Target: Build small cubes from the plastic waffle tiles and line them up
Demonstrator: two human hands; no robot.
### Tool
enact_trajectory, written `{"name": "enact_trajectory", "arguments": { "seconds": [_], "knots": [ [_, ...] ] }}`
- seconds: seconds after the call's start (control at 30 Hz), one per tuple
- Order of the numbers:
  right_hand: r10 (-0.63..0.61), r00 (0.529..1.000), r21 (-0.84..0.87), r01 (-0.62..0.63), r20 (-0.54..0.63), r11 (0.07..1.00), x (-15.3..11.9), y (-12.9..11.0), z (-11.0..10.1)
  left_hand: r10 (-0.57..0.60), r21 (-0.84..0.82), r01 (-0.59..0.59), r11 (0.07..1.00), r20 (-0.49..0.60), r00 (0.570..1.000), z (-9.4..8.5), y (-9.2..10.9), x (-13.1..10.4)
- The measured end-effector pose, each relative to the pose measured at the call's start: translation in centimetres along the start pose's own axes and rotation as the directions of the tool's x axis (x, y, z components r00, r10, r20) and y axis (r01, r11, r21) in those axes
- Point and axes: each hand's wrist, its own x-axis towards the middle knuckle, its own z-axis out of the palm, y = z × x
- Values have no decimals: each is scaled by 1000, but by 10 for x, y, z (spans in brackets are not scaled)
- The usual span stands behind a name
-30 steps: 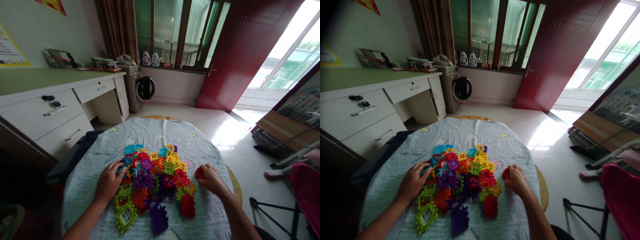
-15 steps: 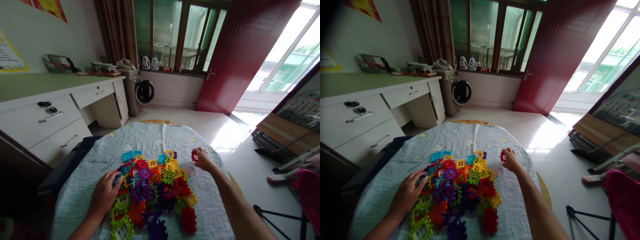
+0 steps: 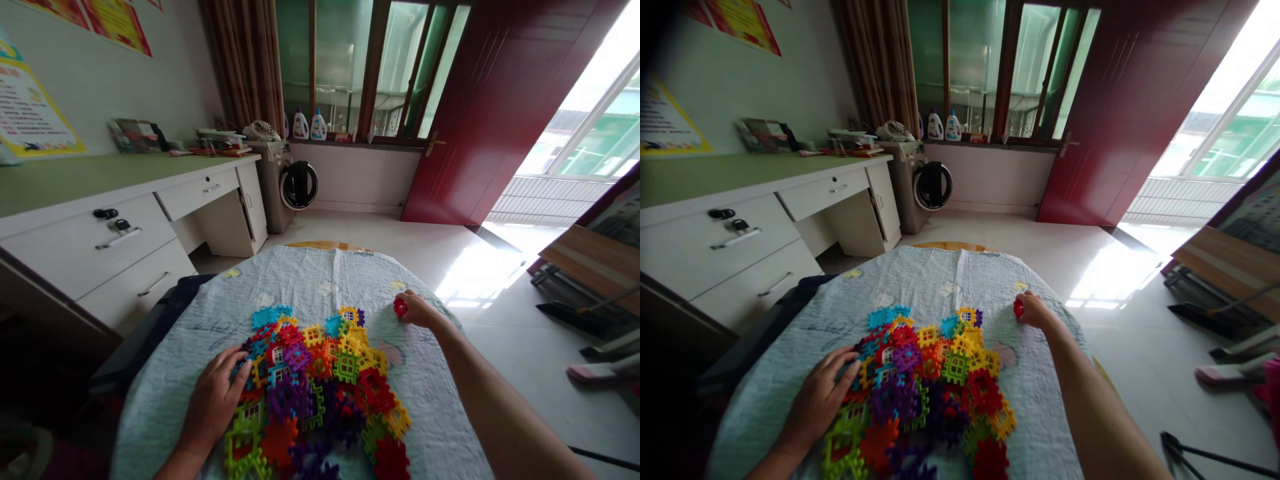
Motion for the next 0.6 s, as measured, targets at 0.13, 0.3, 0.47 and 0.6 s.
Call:
{"name": "enact_trajectory", "arguments": {
  "seconds": [0.13,0.3,0.47,0.6],
  "knots": [
    [-14,1000,-13,14,5,1000,4,-2,2,-2,-1,2,1000,1,1000,1,-1,0],
    [-7,999,-31,8,32,999,3,-5,6,-10,-1,10,1000,10,1000,1,-2,-1],
    [2,999,-41,0,35,999,-1,-4,3,-10,-5,10,1000,9,1000,1,-1,-1],
    [-5,1000,-45,7,31,999,0,-5,3,-8,-4,8,1000,6,1000,2,-1,0]
  ]
}}
